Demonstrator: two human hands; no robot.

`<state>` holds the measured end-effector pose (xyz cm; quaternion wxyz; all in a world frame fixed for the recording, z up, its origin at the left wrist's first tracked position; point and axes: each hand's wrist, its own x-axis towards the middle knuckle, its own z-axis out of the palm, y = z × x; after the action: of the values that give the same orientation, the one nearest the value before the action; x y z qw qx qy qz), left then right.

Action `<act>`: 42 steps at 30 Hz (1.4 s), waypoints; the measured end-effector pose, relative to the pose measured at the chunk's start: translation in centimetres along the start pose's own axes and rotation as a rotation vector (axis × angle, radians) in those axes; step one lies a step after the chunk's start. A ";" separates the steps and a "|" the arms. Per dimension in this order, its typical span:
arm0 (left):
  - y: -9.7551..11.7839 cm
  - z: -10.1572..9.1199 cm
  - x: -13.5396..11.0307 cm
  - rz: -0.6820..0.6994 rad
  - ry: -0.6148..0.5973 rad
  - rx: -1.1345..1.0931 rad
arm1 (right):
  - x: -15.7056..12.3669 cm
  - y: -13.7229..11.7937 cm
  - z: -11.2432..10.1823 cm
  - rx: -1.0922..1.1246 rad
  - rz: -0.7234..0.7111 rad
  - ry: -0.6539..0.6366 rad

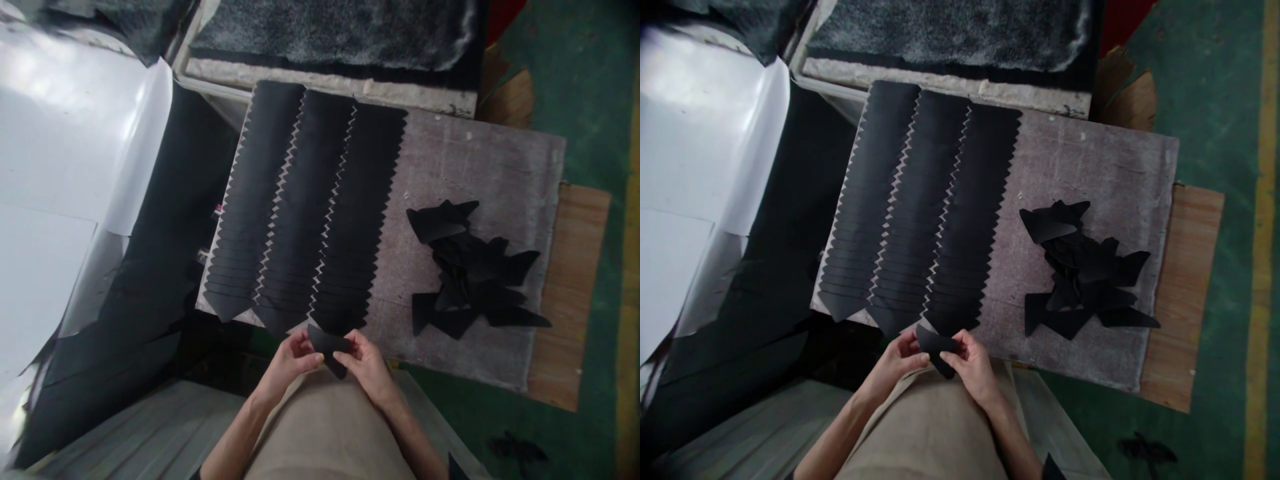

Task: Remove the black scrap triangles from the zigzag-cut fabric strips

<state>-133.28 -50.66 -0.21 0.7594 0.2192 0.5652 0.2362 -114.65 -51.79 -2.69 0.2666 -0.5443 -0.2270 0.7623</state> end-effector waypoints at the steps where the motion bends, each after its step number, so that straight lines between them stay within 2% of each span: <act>1: -0.2 0.2 0.0 0.017 -0.019 0.036 | -0.1 0.0 0.2 0.013 -0.014 0.005; 3: -0.6 0.5 0.1 0.036 -0.020 0.171 | -0.2 -0.1 0.4 -0.027 -0.037 -0.001; 5: -0.7 0.6 0.2 0.067 0.001 0.351 | -0.2 -0.3 0.1 -0.172 -0.070 0.013; 8: 0.0 0.6 0.1 0.173 -0.046 0.737 | 0.1 -0.8 -0.6 -0.356 -0.099 0.046; 10: 0.7 0.6 0.1 0.226 -0.098 1.008 | 0.3 -1.1 -1.0 -0.377 -0.092 0.025; 12: 1.2 0.5 0.0 0.217 -0.124 1.142 | 0.5 -1.2 -1.1 -0.384 -0.090 0.002; 16: 1.2 -0.2 0.1 0.116 -0.089 1.044 | 0.3 -0.9 -1.7 -0.286 -0.022 0.068; 19: 0.8 -0.8 0.4 0.035 0.006 0.784 | 0.3 -0.1 -2.4 -0.178 0.031 0.122; 21: 0.5 -1.0 0.9 0.029 0.091 0.633 | 0.4 0.5 -2.7 -0.167 0.046 0.143; 26: -0.3 -0.8 2.2 0.037 0.364 0.466 | 1.0 1.6 -2.8 -0.362 0.003 0.263; 28: -0.6 -0.7 2.6 0.042 0.428 0.466 | 1.0 1.7 -2.6 -0.473 -0.024 0.295; 33: -0.8 -0.5 2.8 0.062 0.450 0.509 | 0.9 1.7 -2.7 -0.656 -0.057 0.384; 38: -0.6 -0.3 2.8 0.077 0.464 0.557 | 0.9 1.7 -2.7 -0.710 -0.063 0.377; 42: -0.5 -0.2 2.9 0.085 0.480 0.591 | 1.0 1.7 -2.6 -0.735 -0.057 0.426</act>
<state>-132.73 -49.31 -2.79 0.4992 0.3903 0.7611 0.1388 -112.74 -52.26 -5.29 0.1168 -0.7420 -0.4386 0.4934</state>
